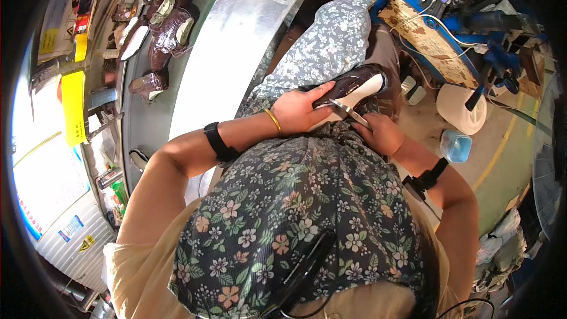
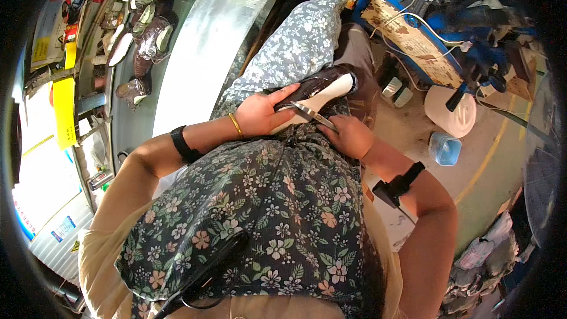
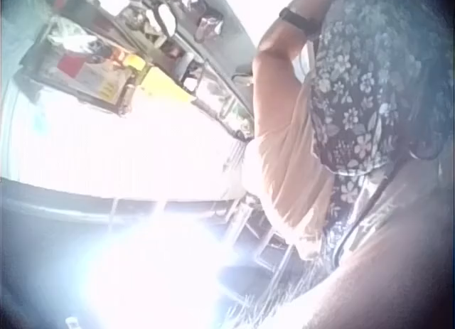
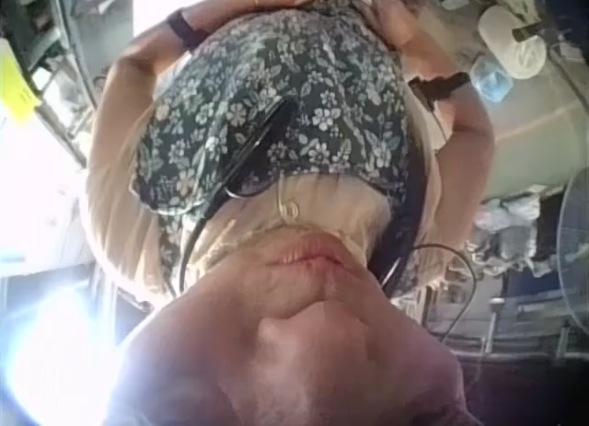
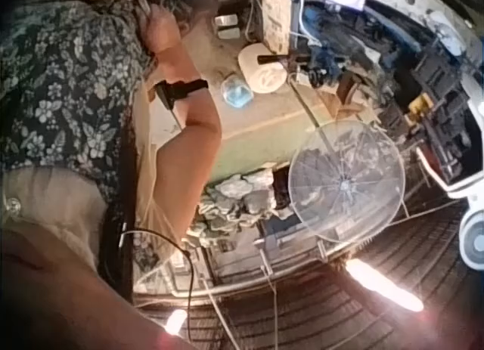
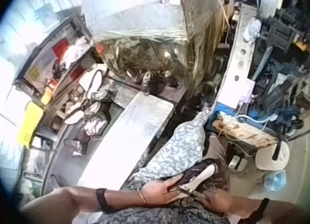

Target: Assembling shoe components on a production line.

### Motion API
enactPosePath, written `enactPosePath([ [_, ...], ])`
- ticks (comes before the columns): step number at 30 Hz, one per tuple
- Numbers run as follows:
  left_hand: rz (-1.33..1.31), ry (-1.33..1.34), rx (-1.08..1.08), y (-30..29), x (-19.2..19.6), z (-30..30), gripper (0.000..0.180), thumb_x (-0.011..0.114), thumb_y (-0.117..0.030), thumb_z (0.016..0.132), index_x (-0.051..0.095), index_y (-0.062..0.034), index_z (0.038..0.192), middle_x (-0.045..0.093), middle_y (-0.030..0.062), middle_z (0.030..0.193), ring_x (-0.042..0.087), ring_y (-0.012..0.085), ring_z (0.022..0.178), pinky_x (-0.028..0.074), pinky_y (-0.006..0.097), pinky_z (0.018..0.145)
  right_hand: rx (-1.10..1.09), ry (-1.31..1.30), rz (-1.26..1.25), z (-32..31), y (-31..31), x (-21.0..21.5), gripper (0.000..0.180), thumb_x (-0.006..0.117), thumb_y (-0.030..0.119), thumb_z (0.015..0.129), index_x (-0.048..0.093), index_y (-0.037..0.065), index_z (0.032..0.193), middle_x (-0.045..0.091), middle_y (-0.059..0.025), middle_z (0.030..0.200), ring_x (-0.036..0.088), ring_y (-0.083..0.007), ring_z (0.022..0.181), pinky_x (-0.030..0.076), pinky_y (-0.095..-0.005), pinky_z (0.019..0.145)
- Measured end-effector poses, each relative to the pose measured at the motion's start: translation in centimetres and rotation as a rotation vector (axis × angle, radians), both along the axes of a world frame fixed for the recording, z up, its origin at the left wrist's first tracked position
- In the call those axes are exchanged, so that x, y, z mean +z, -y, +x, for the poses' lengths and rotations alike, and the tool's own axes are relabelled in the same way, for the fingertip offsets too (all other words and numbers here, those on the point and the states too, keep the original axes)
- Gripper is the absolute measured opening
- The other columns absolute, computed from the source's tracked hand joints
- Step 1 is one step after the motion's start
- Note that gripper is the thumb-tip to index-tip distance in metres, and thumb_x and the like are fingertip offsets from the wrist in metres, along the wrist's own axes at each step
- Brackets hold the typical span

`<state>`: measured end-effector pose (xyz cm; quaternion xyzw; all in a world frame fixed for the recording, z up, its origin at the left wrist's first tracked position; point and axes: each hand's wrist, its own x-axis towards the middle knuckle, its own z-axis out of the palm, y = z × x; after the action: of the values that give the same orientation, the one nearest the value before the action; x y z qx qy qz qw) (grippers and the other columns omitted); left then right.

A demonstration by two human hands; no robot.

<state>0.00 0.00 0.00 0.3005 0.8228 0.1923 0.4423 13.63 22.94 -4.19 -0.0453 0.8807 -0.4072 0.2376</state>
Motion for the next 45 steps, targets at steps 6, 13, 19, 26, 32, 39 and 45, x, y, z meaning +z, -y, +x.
enactPosePath([
  [6,0.11,0.065,0.072,0.7,-0.1,1.1,0.069,0.06,-0.052,0.089,0.038,-0.0206,0.147,0.068,0.0183,0.106,0.068,0.0336,0.095,0.053,0.038,0.083,-0.018,0.244,0.038,1.5,1.4,7.9,0.03,0.056,0.029,0.095,0.062,-0.001,0.098,0.063,-0.0248,0.087,0.061,-0.0441,0.089,0.049,-0.0465,0.075],
  [13,0.313,0.842,0.267,0.2,-1.0,-0.5,0.095,0.07,-0.03,0.087,0.007,-0.0017,0.153,0.054,0.0143,0.133,0.055,0.0201,0.118,0.042,0.031,0.1,-0.067,0.165,0.15,3.5,2.5,5.4,0.033,0.055,0.031,0.096,0.059,-0.001,0.093,0.063,-0.025,0.09,0.06,-0.0451,0.09,0.048,-0.049,0.075],
  [19,0.314,1.045,0.508,-1.8,-2.3,-0.5,0.084,0.064,-0.026,0.092,0.013,-0.001,0.152,0.058,0.0115,0.128,0.058,0.014,0.108,0.046,0.031,0.094,-0.098,-0.003,0.043,6.0,2.9,1.4,0.031,0.056,0.031,0.095,0.054,0.0,0.093,0.061,-0.0242,0.085,0.06,-0.0451,0.085,0.048,-0.0501,0.073],
  [26,0.256,0.582,0.287,-2.4,-4.7,-0.1,0.093,0.069,-0.038,0.088,0.014,0.0051,0.15,0.061,0.0156,0.123,0.062,0.0217,0.102,0.049,0.03,0.089,-0.269,0.043,-0.245,8.1,1.4,-0.7,0.029,0.061,0.027,0.093,0.056,-0.001,0.094,0.062,-0.021,0.083,0.062,-0.0408,0.079,0.049,-0.0445,0.069],
  [32,0.104,0.307,0.08,-0.9,-2.1,-0.2,0.105,0.073,-0.049,0.082,0.011,-0.0015,0.153,0.063,0.0169,0.121,0.062,0.0205,0.104,0.047,0.029,0.091,-0.332,0.087,-0.178,2.8,2.1,12.1,0.036,0.052,0.032,0.098,0.059,-0.003,0.1,0.064,-0.0217,0.083,0.063,-0.0333,0.078,0.047,-0.0421,0.072],
  [39,0.445,0.888,0.229,3.2,0.5,-0.9,0.106,0.076,-0.005,0.077,0.003,-0.0081,0.155,0.062,0.0115,0.118,0.061,0.0172,0.093,0.051,0.026,0.082,-0.165,0.279,-0.091,-1.4,3.5,10.8,0.046,0.047,0.04,0.1,0.059,-0.004,0.095,0.062,-0.0257,0.083,0.063,-0.0354,0.077,0.046,-0.0427,0.07],
  [45,0.654,0.972,0.529,5.6,-3.1,0.1,0.102,0.076,0.001,0.076,0.01,-0.0038,0.154,0.046,0.0118,0.141,0.047,0.0183,0.124,0.037,0.028,0.104,-0.022,0.276,-0.089,-3.2,5.2,7.9,0.041,0.046,0.034,0.101,0.057,-0.003,0.086,0.058,-0.0145,0.068,0.056,-0.0191,0.065,0.047,-0.0362,0.065],
])
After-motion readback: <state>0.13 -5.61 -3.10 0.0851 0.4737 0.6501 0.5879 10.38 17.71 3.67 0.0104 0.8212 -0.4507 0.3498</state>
